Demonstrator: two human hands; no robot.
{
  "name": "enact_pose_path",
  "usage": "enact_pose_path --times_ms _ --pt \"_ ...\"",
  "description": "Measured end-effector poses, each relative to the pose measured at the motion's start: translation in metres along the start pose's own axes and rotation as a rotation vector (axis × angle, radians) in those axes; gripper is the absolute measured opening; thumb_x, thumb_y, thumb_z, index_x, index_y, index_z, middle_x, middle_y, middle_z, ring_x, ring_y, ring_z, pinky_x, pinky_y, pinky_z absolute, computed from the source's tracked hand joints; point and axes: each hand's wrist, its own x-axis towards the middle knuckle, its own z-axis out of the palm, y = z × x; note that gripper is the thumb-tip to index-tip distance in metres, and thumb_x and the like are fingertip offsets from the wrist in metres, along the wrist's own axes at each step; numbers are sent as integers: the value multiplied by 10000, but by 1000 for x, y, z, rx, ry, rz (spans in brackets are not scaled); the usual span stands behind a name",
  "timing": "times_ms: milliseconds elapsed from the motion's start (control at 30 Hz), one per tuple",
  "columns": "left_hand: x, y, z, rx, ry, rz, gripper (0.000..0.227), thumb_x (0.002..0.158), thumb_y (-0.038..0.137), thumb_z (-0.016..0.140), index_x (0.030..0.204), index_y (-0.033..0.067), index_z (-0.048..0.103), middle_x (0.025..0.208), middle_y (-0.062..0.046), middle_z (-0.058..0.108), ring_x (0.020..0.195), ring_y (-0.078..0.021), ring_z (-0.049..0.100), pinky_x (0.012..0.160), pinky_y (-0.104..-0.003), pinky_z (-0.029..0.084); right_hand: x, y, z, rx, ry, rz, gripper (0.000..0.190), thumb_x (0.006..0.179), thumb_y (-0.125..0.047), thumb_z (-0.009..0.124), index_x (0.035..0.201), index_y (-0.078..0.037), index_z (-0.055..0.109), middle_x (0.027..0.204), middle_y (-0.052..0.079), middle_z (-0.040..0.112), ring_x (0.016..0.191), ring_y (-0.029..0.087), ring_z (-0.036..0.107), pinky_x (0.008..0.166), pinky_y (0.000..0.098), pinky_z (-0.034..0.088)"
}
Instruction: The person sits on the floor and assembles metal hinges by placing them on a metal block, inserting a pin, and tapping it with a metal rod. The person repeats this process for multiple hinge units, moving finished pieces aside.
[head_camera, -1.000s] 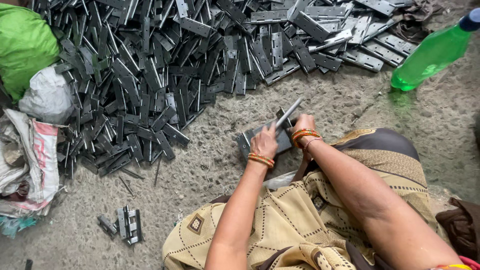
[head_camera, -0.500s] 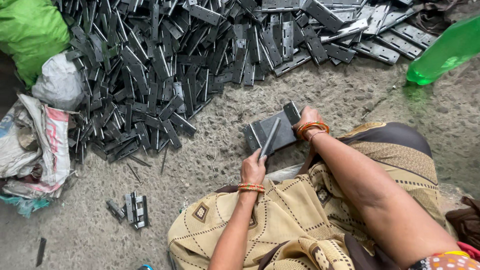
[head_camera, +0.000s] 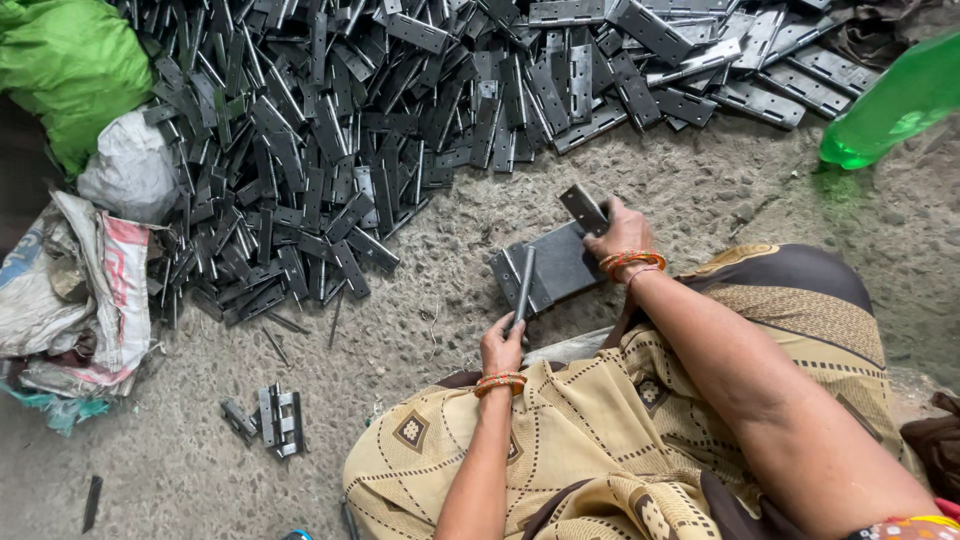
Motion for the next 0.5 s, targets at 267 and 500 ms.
enact_pose_path --times_ms 267,500 --pt "-35 139 -24 -339 210 393 297 1029 138 612 1299 18 646 793 -3 658 604 -51 567 499 -217 448 3 6 20 -125 -208 -160 440 656 -321 967 1036 -192 787 940 121 753 892 312 723 785 444 581" --pt "-27 134 34 -407 237 861 147 1156 155 454 1148 53 560 942 -82 644 740 -180 654 659 -333 559 8 4 14 -45 -220 20 397 632 -277 986 984 -187 826 896 158 760 841 299 739 809 399 588"
